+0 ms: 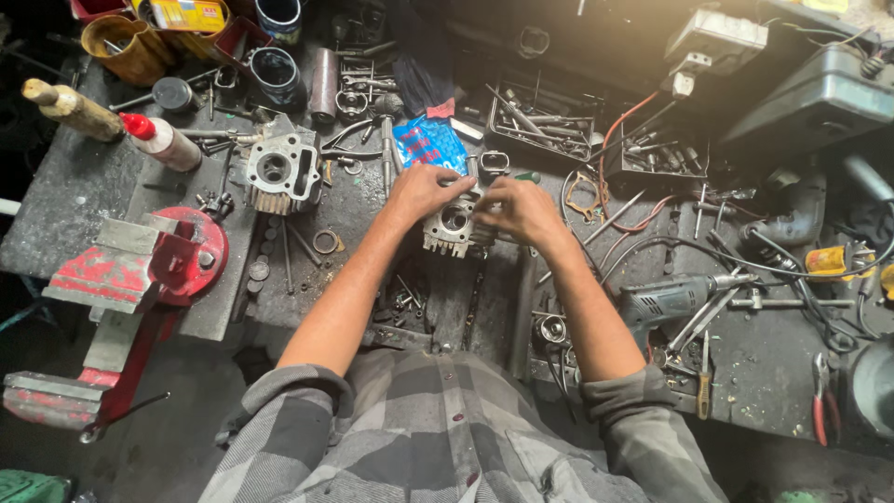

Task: The person handles a small engine cylinder head on a cluttered workbench, turning it over and fitting small metal parts into it by hand, repositioning the component repeatedly while working among scattered engine parts and tools.

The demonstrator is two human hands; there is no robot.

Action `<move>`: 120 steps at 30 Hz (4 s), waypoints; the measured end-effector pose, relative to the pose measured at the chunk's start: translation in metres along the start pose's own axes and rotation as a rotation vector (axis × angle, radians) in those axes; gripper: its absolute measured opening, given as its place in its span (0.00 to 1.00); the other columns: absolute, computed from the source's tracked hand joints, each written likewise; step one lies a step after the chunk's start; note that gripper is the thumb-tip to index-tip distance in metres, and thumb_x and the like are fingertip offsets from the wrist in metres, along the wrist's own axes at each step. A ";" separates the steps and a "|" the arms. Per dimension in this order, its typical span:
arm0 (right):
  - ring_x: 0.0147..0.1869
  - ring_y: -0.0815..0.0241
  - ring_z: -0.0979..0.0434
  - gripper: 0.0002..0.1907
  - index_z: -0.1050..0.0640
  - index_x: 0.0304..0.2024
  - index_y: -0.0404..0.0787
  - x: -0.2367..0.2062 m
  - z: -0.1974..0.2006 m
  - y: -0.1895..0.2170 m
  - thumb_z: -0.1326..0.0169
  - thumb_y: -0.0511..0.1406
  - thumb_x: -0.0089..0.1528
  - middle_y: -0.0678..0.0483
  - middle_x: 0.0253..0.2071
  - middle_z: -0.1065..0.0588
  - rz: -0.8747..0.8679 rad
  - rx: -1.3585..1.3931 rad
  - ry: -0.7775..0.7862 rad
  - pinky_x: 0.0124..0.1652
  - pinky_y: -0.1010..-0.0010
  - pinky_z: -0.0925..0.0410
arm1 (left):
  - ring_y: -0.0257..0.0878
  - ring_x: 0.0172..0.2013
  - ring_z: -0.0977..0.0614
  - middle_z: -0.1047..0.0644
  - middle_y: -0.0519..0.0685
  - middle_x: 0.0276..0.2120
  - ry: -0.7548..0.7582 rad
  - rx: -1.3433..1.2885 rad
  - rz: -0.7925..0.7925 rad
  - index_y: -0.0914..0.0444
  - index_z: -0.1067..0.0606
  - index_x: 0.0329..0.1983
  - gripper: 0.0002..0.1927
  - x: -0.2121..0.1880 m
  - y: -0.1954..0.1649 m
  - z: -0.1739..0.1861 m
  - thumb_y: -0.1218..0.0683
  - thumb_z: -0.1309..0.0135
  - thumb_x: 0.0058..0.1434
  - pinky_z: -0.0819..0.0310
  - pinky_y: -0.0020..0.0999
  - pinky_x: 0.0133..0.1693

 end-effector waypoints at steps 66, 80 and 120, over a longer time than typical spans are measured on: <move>0.33 0.65 0.32 0.14 0.17 0.47 0.43 -0.079 -0.039 -0.020 0.33 0.36 0.59 0.57 0.35 0.25 -0.281 0.399 -0.320 0.33 0.74 0.36 | 0.38 0.56 0.23 0.31 0.46 0.56 -0.208 -1.276 0.489 0.61 0.47 0.59 0.31 -0.130 -0.003 -0.135 0.53 0.41 0.62 0.22 0.39 0.51; 0.42 0.52 0.21 0.08 0.16 0.42 0.46 -0.085 -0.033 0.013 0.36 0.37 0.60 0.51 0.40 0.25 -0.238 0.179 -0.339 0.39 0.65 0.28 | 0.55 0.65 0.29 0.29 0.56 0.65 0.030 0.244 -0.359 0.60 0.30 0.67 0.42 -0.090 -0.041 0.012 0.42 0.32 0.49 0.36 0.48 0.64; 0.38 0.50 0.20 0.11 0.13 0.38 0.49 -0.013 0.016 -0.015 0.34 0.42 0.54 0.52 0.33 0.22 -0.050 0.043 0.122 0.38 0.60 0.30 | 0.70 0.51 0.22 0.33 0.67 0.58 0.067 0.144 0.173 0.47 0.55 0.79 0.61 -0.102 -0.024 -0.037 0.25 0.39 0.49 0.24 0.60 0.47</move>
Point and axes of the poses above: each hand's wrist, its own x-axis towards the middle knuckle, its own z-axis out of the back of the hand, y = z × x, the point moved 1 cm from there along x, towards the middle knuckle
